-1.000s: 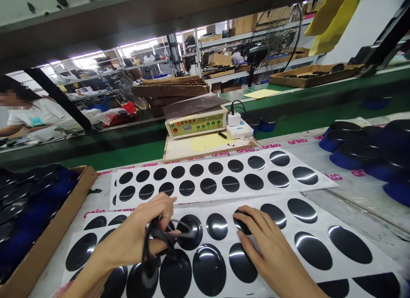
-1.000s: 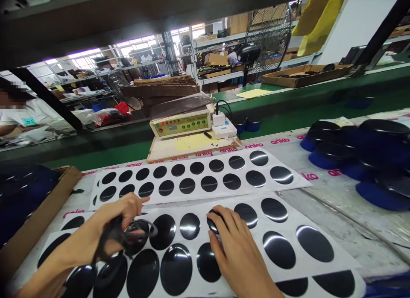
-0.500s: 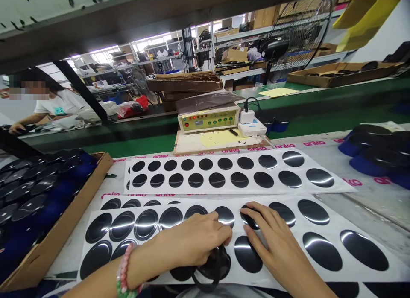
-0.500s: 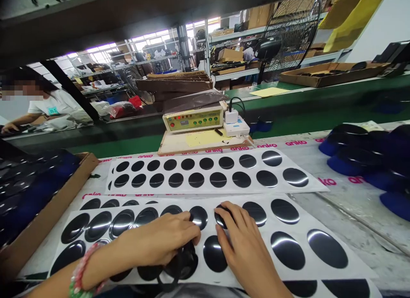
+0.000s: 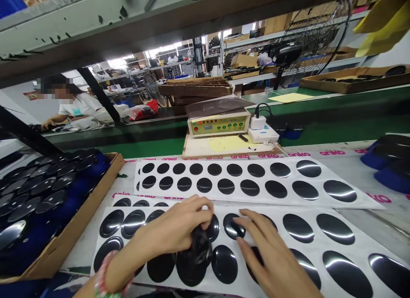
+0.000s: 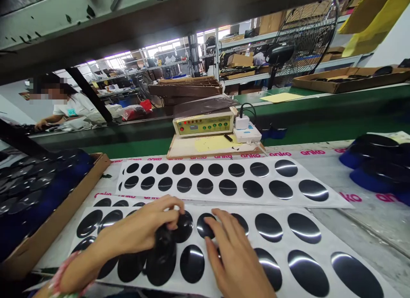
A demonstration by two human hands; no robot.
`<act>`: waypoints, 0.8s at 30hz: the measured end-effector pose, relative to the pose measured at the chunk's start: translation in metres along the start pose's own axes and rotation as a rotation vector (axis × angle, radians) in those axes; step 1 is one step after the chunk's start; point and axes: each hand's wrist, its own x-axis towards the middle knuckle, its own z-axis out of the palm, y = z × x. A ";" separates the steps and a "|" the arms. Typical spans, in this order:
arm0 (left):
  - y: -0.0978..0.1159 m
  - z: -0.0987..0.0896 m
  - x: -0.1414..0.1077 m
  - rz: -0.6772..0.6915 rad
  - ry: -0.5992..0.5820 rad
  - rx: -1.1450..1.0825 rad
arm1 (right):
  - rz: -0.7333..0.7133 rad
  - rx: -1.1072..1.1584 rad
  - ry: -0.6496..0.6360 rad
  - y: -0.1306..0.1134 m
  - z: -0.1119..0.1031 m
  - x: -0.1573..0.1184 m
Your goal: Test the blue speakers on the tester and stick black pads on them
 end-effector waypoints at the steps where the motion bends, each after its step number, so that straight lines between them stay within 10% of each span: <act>1: -0.002 0.002 0.013 0.052 -0.068 0.046 | -0.020 0.011 -0.037 -0.004 0.003 0.002; 8: -0.022 0.008 0.059 0.188 -0.230 0.174 | -0.031 -0.019 -0.120 0.000 0.015 0.003; 24: -0.024 0.012 0.032 0.167 -0.092 0.126 | -0.047 -0.015 -0.082 0.004 0.017 0.002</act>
